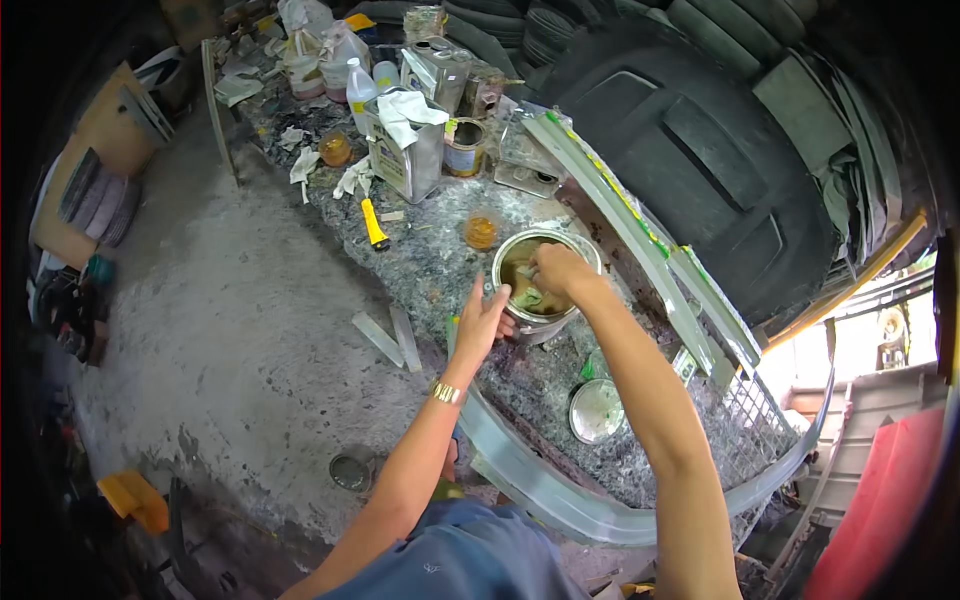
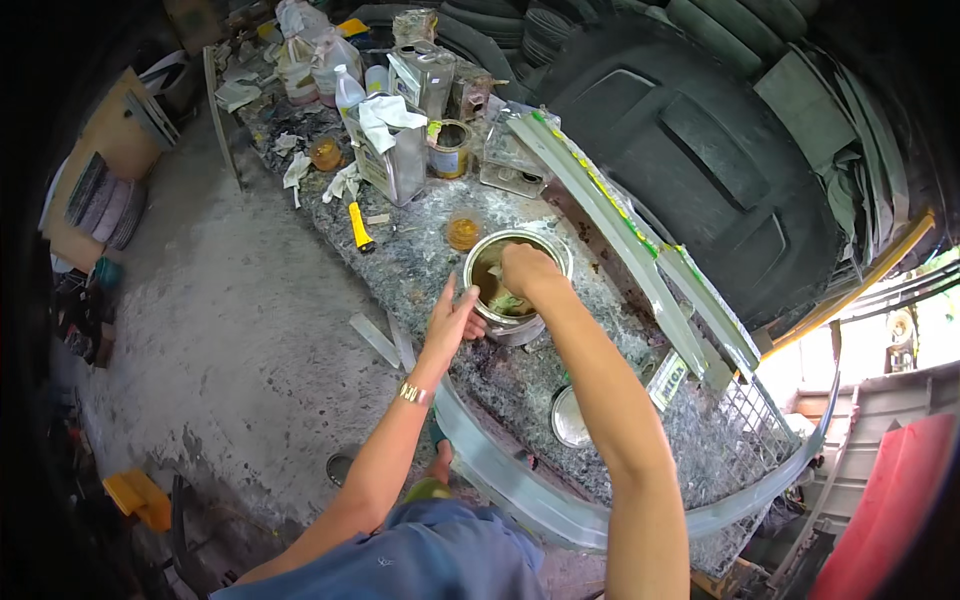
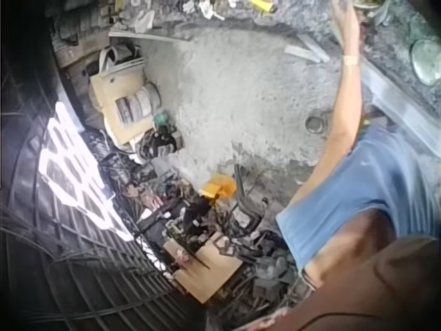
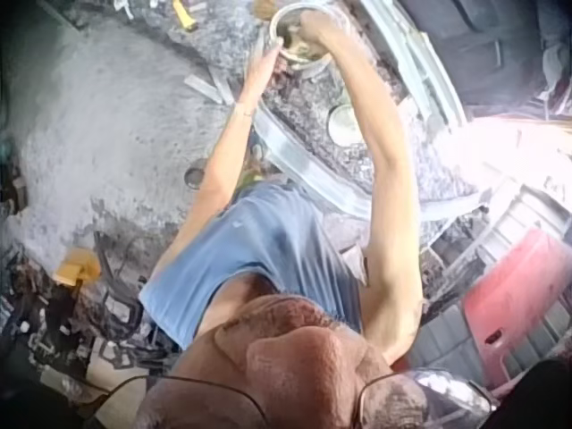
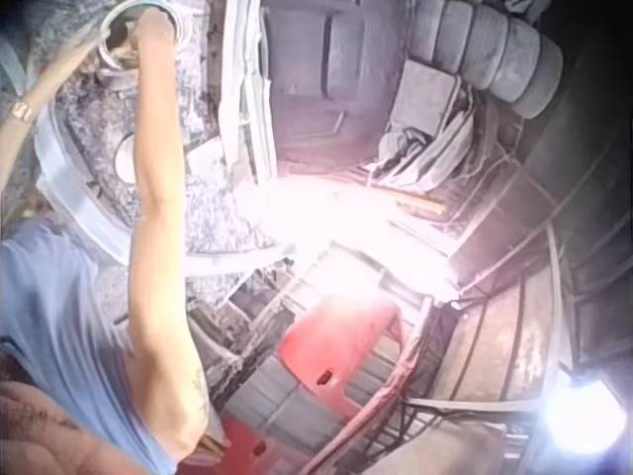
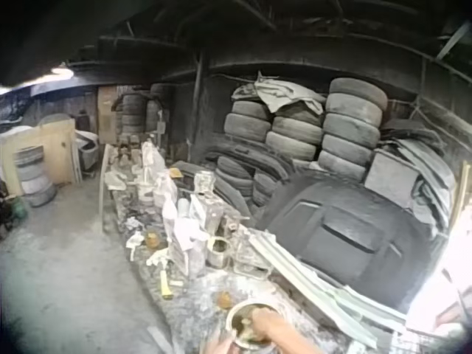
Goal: Applying filler putty and sanding a car bumper to repair surface damage.
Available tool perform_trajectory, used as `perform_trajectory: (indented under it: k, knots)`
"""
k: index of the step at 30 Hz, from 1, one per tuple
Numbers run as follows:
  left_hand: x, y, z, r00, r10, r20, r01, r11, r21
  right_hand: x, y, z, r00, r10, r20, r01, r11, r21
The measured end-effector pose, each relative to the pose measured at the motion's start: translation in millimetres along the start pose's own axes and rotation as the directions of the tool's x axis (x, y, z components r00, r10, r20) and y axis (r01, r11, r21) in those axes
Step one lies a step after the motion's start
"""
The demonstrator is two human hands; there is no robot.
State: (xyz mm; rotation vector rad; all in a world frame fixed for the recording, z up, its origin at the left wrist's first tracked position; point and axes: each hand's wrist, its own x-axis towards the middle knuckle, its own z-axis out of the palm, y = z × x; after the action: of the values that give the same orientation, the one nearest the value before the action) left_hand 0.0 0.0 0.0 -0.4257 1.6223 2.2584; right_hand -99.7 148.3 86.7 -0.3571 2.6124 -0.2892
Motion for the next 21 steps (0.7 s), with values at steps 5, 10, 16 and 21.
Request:
perform_trajectory:
  k: [5, 10, 16, 21]
  knots:
    - [9, 3, -8, 0.998, 0.051, 0.039, -0.055, 0.992, 0.112, 60, 20, 64, 0.876, 0.434, 0.212, -0.479, 0.832, 0.279]
    - [-20, -15, -9, 0.996, 0.080, 0.035, -0.085, 0.975, 0.203, 70, 24, 107, 0.784, 0.617, 0.068, -0.580, 0.688, 0.436]
    - [-19, -14, -15, 0.992, 0.090, 0.090, -0.103, 0.982, 0.159, 67, 2, 150, 0.714, 0.693, -0.103, -0.418, 0.539, 0.731]
    - [-16, -17, -12, 0.990, 0.107, 0.095, -0.117, 0.988, 0.105, 65, 18, 139, 0.925, 0.378, 0.049, -0.366, 0.844, 0.392]
